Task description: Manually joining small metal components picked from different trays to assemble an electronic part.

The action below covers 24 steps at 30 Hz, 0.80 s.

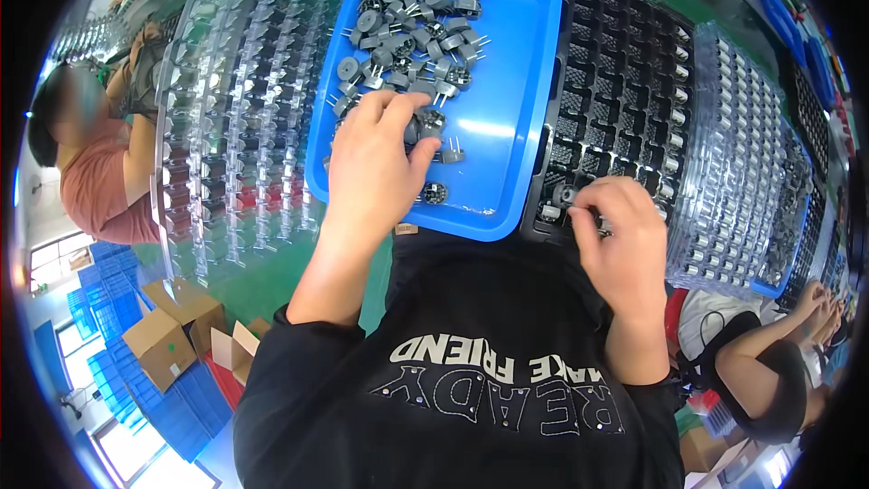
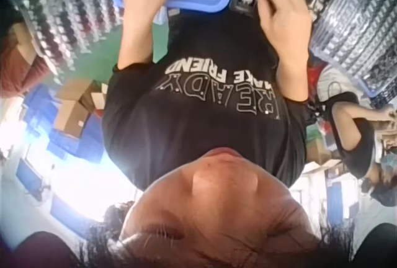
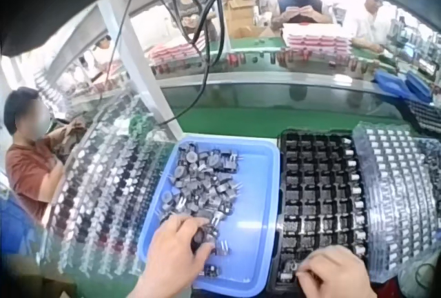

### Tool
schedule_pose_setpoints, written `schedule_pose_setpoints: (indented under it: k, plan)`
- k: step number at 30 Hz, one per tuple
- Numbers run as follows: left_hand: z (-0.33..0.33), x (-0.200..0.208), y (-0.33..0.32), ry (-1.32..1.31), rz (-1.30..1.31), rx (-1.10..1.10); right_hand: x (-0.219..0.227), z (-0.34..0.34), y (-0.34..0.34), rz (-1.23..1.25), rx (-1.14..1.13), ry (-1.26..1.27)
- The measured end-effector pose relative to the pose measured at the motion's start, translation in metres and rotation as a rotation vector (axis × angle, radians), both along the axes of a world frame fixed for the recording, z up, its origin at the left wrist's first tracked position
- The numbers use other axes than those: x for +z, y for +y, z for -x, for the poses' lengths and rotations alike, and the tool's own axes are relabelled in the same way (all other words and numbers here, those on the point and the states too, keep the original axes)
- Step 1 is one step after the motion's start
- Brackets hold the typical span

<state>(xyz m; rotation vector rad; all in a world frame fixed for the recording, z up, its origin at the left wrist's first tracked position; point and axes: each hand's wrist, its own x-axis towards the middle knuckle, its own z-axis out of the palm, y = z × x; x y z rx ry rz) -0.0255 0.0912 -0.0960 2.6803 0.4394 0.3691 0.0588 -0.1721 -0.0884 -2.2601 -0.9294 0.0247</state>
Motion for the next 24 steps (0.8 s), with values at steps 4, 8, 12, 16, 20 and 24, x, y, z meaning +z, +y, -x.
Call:
schedule_pose_setpoints:
  k: [4, 8, 12, 16, 20, 24]
  plan:
    - [-0.014, -0.002, -0.008, 0.026, -0.093, -0.007, 0.001, 0.001, 0.014, 0.213, 0.008, -0.201]
    - [-0.018, 0.0, -0.015, 0.051, -0.171, -0.072, -0.006, -0.002, 0.02, 0.364, 0.056, -0.171]
    - [-0.014, -0.005, -0.005, 0.027, -0.228, -0.012, 0.015, -0.011, -0.006, 0.164, 0.032, 0.0]
    - [-0.026, -0.012, -0.011, 0.013, -0.236, -0.04, 0.027, -0.046, -0.073, 0.127, -0.448, -0.038]
    - [-0.029, -0.013, -0.01, -0.065, -0.162, -0.048, 0.027, -0.079, -0.142, 0.34, -0.764, 0.058]
    - [-0.03, -0.006, -0.018, -0.032, 0.063, 0.101, 0.01, -0.088, -0.159, 0.173, -0.769, 0.155]
